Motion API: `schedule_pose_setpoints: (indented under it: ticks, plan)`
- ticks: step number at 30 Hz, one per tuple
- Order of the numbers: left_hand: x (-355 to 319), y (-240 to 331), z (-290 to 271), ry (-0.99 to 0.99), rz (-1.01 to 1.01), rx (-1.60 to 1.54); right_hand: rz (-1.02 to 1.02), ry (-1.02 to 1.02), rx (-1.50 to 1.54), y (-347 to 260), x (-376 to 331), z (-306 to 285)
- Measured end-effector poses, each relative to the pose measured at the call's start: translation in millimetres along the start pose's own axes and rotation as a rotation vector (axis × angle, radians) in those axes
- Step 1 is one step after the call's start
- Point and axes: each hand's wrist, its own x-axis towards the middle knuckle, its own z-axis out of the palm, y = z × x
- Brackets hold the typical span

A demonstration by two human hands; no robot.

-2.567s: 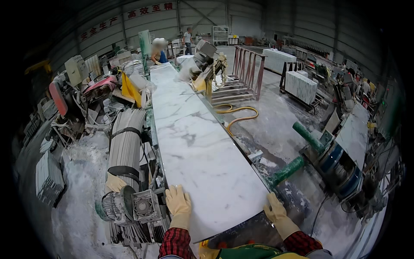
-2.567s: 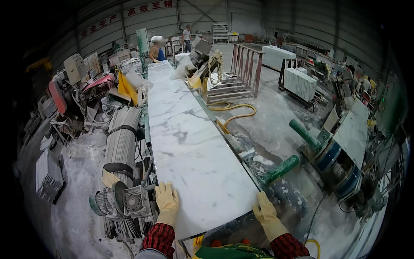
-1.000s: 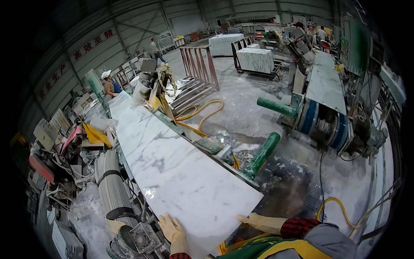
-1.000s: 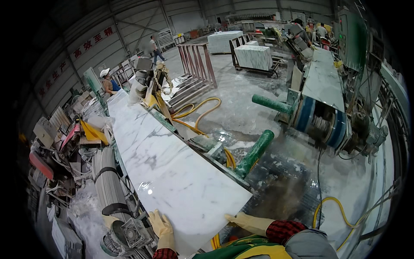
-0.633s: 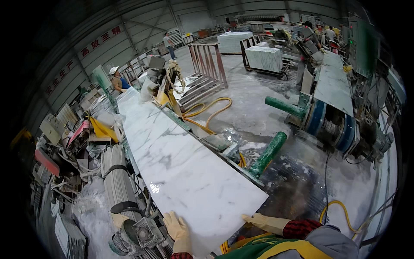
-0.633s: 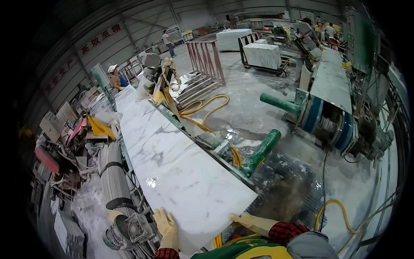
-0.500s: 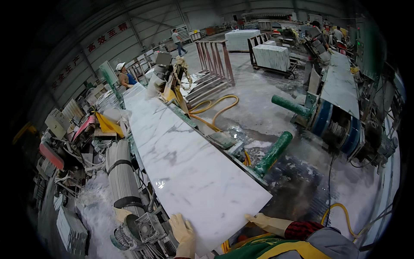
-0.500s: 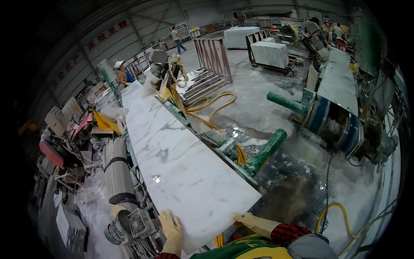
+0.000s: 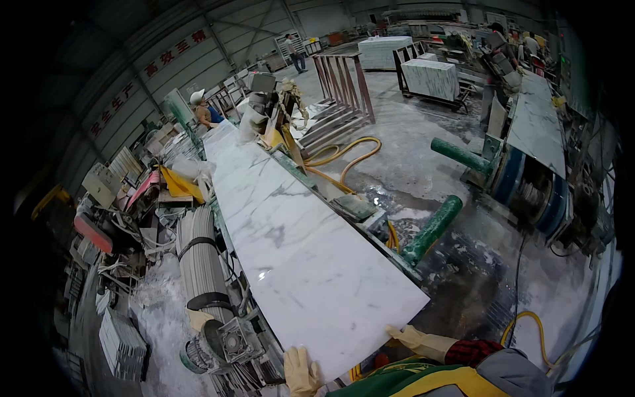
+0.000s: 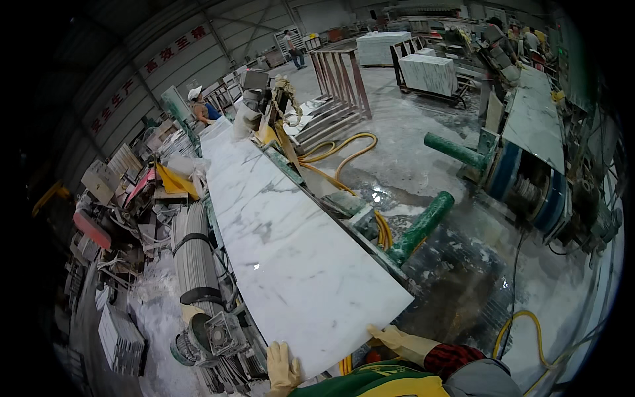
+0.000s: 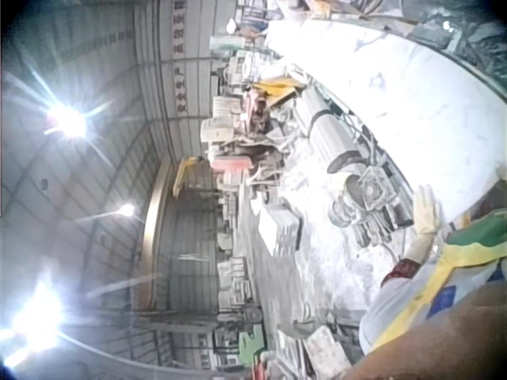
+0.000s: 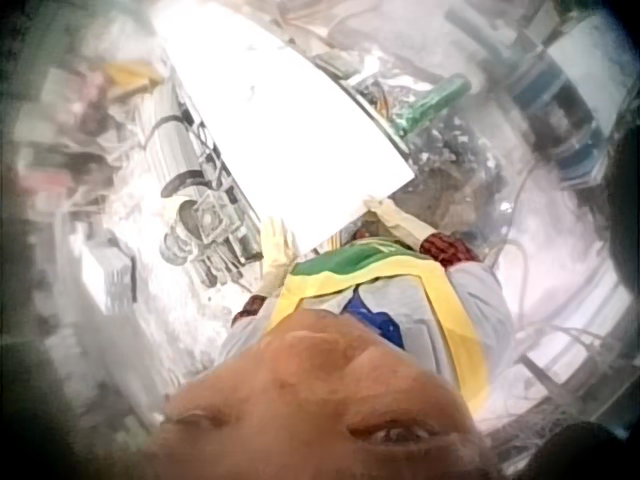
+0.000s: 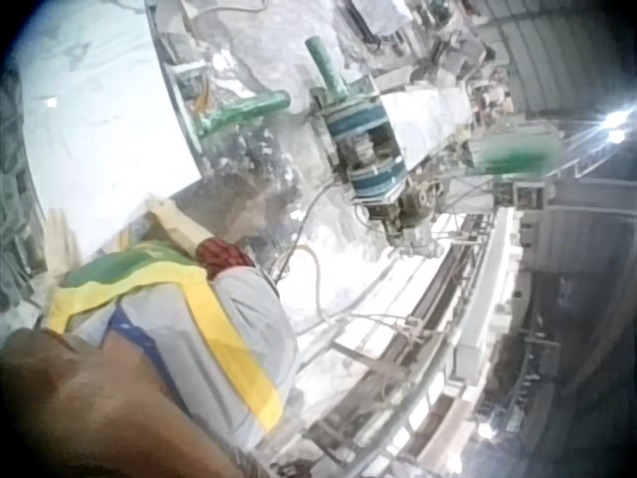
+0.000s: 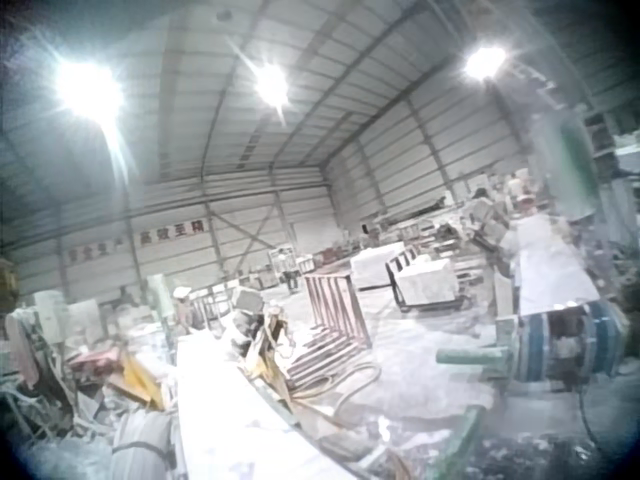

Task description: The person guides a large white marble slab through a polishing machine using both hands. They repeatedly feed the slab into the machine, allow it to pass through, and then retrieve it to repeat the process.

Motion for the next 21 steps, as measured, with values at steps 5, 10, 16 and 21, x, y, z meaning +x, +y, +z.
schedule_pose_setpoints:
  ticks: [5,10,16,21]
  plan:
    - [37,-19,0,0.064,0.013,0.032,0.078,0.003,0.001,-10,-10,0]
    - [76,-42,2,0.125,-0.008,0.095,0.105,0.052,-0.037,-11,-17,1]
    - [126,-73,9,0.225,-0.039,0.132,0.031,0.134,-0.339,-46,-47,21]
    - [162,-94,3,0.260,-0.079,0.112,0.049,0.182,-0.456,-46,-54,24]
